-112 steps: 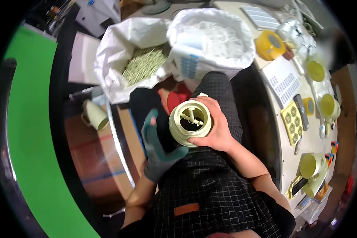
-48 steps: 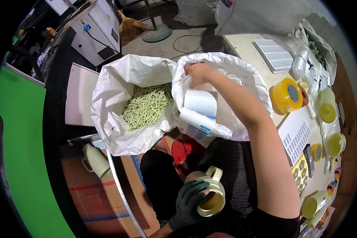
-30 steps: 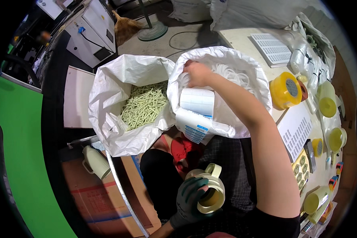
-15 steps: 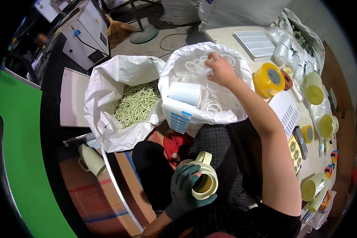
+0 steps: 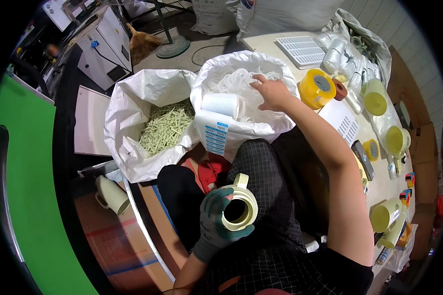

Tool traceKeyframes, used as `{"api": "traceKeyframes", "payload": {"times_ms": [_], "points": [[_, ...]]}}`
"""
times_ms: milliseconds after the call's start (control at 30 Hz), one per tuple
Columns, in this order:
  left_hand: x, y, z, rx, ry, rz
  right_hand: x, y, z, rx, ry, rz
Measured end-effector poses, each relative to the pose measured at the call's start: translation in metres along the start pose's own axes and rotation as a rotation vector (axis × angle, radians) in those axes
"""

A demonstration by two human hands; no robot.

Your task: The person applies stickers to plastic jugs by hand and places plastic components inside the jugs one at a time.

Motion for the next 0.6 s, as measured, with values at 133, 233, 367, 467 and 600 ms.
{"api": "traceKeyframes", "payload": {"times_ms": [133, 233, 367, 467, 600], "points": [[-0.004, -0.007, -0.007, -0.007, 0.007, -0.022, -0.009, -0.024, -0.006, -0.131, 0.089, -0.027], [-0.009, -0.008, -0.008, -0.026, 0.01, 0.002, -0.014, -0.038, -0.006, -0.221, 0.101, -0.075], [-0.012, -0.008, -0.006, -0.036, 0.031, 0.043, -0.016, -0.049, 0.002, -0.244, 0.324, 0.039], [-0.012, -0.01, -0.004, -0.04, 0.014, 0.034, -0.02, -0.06, 0.008, -0.281, 0.373, 0.101], [-0.011, -0.011, -0.003, -0.055, 0.03, 0.055, -0.025, -0.073, 0.011, -0.472, 0.211, -0.047]]}}
Point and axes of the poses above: each hand's wrist, its own y-axis towards the middle knuckle, its own z-axis out of the palm, x = y × z, the point moved 1 cm from there along y, towards the middle knuckle, and after that the axes turned 10 degrees about -x, right-handed, at the moved point
